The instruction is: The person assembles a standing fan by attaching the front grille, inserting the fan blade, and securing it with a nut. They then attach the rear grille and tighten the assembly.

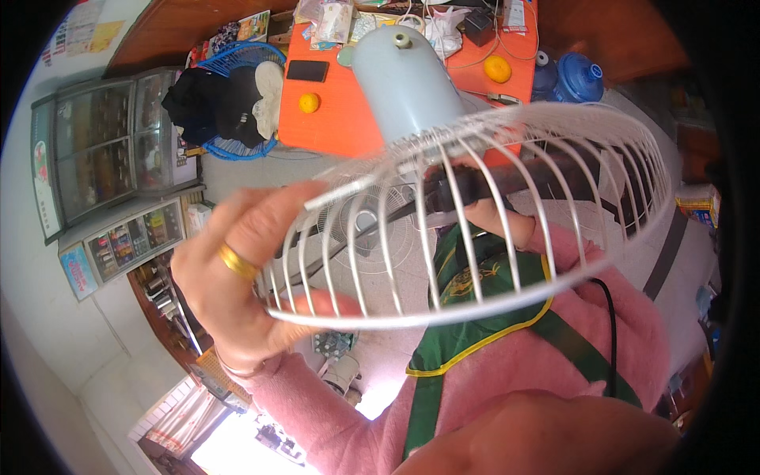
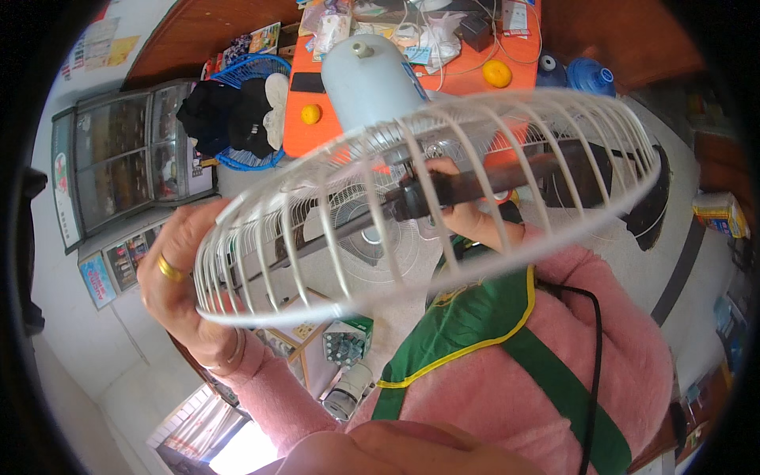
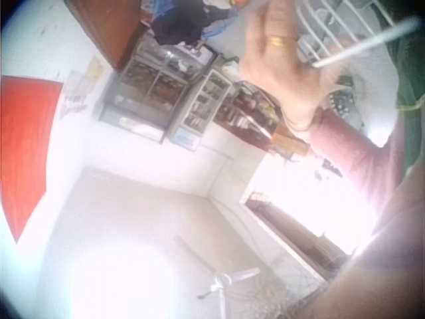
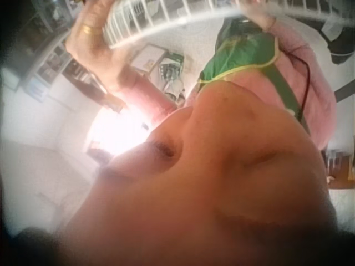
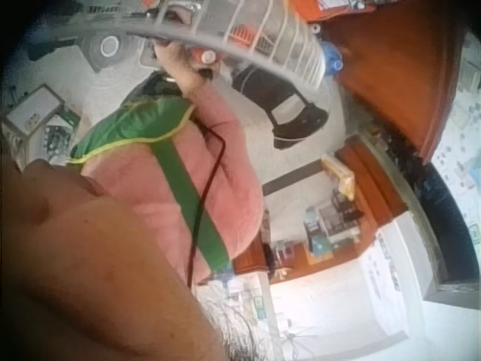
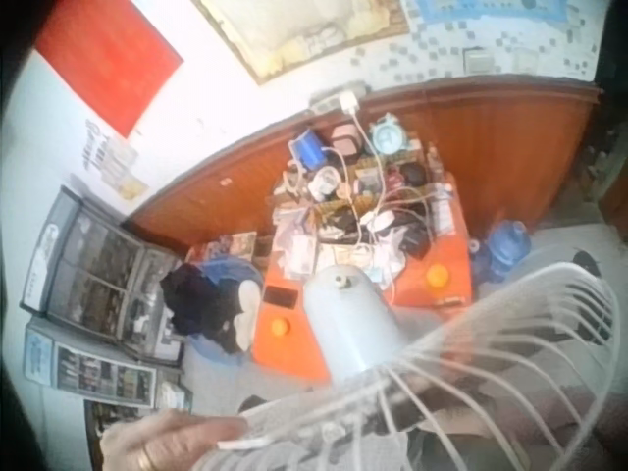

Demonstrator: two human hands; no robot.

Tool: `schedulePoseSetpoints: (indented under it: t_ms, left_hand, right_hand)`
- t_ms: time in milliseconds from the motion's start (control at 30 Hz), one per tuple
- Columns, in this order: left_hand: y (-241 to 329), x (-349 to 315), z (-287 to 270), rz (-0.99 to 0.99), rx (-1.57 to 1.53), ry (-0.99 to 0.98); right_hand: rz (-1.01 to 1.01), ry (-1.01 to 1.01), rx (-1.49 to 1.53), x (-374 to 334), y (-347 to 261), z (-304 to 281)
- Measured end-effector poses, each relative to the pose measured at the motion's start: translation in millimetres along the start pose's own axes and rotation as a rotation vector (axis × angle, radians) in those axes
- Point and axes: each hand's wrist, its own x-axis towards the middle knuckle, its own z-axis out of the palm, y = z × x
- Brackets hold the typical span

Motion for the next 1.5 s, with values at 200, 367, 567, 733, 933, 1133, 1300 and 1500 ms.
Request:
schedulePoseSetpoints:
  t_ms: [200,367,567,733,933,1133,1300,1500]
  left_hand:
    - [-2,3,2,-0.11,-0.128,0.081]
    - [-1,8,12,-0.181,-0.178,0.064]
    - [1,16,21,-0.123,-0.255,0.106]
    - [-7,21,37,-0.059,-0.267,0.155]
    - [-22,19,55,-0.023,-0.186,0.147]
    - [-28,13,66,0.075,0.001,0.222]
    - [-32,2,78,0.145,0.093,0.28]
    - [-42,-8,79,0.15,0.048,0.312]
  right_hand:
    - [-0.016,-0.018,0.113,6,45,6]
    - [-0.148,-0.073,-0.173,-5,39,-11]
    - [-0.041,-0.066,-0.308,-46,27,-68]
    - [0.213,0.481,-0.476,-101,62,-162]
    - [0.477,0.388,-0.961,-141,149,-192]
    - [0.494,0.222,-1.324,-134,197,-179]
    - [0.444,0.232,-1.311,-134,216,-188]
    - [0.328,0.536,-0.66,-105,162,-151]
